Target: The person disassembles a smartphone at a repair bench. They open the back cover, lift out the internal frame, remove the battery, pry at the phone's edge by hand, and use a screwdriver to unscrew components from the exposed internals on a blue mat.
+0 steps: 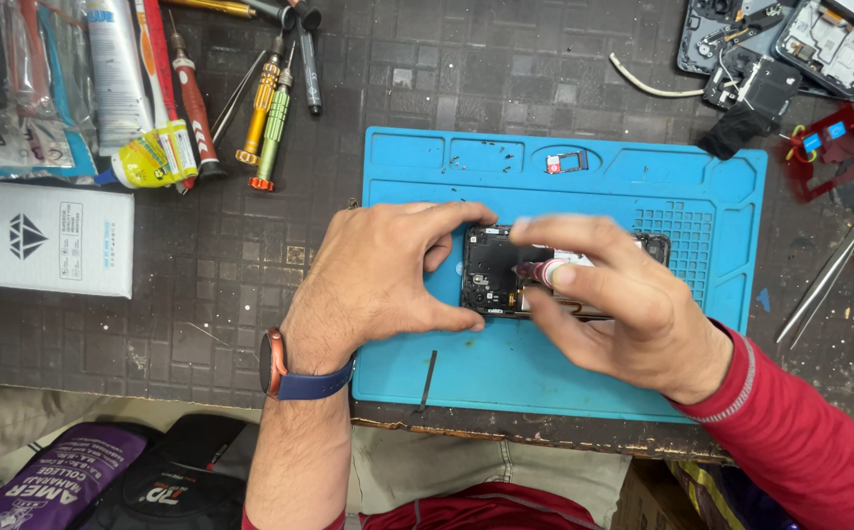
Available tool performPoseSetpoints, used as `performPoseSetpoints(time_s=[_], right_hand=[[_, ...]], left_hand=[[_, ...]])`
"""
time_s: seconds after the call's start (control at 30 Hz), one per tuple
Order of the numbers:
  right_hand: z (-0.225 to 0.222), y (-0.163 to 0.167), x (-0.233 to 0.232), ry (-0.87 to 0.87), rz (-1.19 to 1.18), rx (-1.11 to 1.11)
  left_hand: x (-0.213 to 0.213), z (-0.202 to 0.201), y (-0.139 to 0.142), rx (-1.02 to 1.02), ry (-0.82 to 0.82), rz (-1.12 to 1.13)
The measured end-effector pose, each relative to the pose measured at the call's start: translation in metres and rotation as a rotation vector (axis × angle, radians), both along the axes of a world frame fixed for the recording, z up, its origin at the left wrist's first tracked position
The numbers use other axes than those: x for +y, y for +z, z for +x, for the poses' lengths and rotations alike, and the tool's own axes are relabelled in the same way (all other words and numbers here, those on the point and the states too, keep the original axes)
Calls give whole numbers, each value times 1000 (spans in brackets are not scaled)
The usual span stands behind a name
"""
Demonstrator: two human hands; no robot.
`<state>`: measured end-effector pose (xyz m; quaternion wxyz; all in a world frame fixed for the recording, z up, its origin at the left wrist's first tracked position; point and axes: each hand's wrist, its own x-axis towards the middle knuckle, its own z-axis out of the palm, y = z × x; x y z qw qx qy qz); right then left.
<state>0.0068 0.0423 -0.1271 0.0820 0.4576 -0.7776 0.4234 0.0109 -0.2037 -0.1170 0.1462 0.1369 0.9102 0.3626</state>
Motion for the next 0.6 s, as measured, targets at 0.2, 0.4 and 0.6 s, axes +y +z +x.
performPoseSetpoints(time_s=[0.2,0.4,0.6], right_hand=[[-2,2,1,-29,29,-19],[-2,-1,3,33,32,-32],[0,-1,4,19,55,-10]], left_hand=[[1,1,-2,13,-8,-5],[1,0,-2,1,0,-13],[1,1,-2,-2,-2,-1]])
